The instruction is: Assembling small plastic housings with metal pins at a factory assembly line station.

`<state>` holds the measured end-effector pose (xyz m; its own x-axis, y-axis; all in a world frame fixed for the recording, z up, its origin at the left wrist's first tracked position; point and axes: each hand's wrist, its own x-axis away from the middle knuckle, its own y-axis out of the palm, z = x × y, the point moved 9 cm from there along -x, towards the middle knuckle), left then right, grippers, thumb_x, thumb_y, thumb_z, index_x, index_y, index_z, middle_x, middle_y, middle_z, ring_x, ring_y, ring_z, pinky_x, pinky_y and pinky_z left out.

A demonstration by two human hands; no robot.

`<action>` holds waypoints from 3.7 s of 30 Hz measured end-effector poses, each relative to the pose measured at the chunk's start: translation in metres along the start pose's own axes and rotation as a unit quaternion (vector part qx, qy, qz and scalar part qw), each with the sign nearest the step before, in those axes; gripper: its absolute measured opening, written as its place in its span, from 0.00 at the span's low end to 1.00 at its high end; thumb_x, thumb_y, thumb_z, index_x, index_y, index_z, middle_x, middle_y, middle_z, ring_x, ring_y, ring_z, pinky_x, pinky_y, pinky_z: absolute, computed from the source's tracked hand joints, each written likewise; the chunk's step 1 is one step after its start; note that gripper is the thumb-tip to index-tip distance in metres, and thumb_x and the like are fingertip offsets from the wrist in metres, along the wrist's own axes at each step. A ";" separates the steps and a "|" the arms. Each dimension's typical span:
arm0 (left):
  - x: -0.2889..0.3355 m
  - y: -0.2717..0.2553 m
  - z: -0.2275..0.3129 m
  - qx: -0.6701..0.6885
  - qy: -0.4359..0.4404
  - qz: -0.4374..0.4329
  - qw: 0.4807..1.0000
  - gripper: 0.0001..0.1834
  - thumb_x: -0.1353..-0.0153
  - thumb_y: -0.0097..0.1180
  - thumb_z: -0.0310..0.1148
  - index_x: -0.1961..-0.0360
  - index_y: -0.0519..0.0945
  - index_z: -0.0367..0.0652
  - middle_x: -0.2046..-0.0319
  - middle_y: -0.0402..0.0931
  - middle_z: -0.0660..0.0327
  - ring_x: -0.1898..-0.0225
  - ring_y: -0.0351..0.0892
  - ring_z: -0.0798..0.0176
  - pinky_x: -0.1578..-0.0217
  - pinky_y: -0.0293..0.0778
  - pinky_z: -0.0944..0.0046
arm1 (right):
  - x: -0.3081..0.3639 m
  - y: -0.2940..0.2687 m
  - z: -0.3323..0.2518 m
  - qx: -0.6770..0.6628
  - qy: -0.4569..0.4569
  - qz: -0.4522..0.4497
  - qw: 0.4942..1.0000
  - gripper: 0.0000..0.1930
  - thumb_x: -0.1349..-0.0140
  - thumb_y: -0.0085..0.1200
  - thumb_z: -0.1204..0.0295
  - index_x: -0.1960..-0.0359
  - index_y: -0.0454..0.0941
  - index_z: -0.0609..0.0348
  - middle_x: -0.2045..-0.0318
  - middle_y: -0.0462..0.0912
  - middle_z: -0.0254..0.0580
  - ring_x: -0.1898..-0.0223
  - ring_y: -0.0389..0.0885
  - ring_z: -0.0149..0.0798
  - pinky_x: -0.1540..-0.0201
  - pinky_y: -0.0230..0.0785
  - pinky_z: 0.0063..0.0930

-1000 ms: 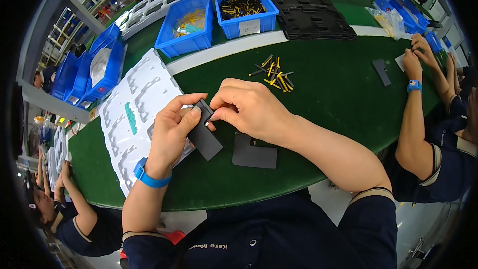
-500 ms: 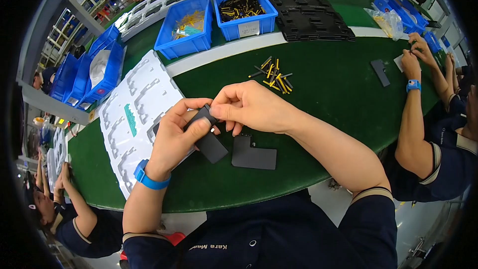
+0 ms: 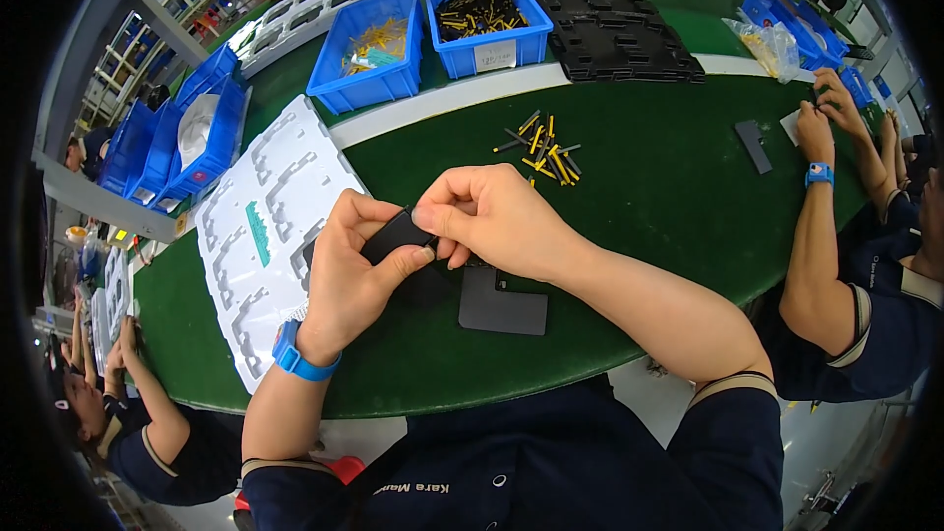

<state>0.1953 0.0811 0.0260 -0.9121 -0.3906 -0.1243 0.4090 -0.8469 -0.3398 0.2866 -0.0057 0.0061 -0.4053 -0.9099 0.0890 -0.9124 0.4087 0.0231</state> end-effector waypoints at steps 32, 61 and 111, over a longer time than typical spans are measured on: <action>-0.031 -0.174 -0.091 -0.107 -0.165 0.169 0.966 0.16 0.39 0.53 0.27 0.51 0.80 0.34 0.76 0.75 0.67 0.76 0.68 0.74 0.75 0.65 0.73 | -0.016 -0.063 -0.012 0.224 -0.061 0.093 0.968 0.08 0.37 0.54 0.71 0.60 0.78 0.62 0.69 0.78 0.30 0.72 0.73 0.22 0.67 0.69 0.19; -0.028 -0.173 -0.086 -0.251 -0.186 0.250 0.917 0.11 0.47 0.63 0.32 0.64 0.81 0.39 0.71 0.80 0.54 0.67 0.81 0.55 0.64 0.76 0.58 | -0.002 -0.074 -0.021 0.567 0.020 0.035 0.823 0.05 0.48 0.58 0.77 0.69 0.75 0.58 0.66 0.75 0.39 0.64 0.77 0.43 0.60 0.69 0.37; -0.023 0.011 0.009 -0.053 0.138 0.019 0.989 0.06 0.46 0.56 0.28 0.73 0.79 0.35 0.73 0.78 0.54 0.71 0.79 0.54 0.70 0.74 0.59 | 0.001 -0.025 -0.044 0.269 -0.206 0.028 0.940 0.06 0.48 0.51 0.89 0.72 0.75 0.65 0.73 0.71 0.38 0.76 0.72 0.27 0.74 0.65 0.19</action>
<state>0.2210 0.0780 0.0336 -0.8750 -0.2960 -0.3830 0.4513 -0.7851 -0.4243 0.3117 -0.0139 0.0492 -0.3398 -0.8838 -0.3217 -0.7414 0.4622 -0.4865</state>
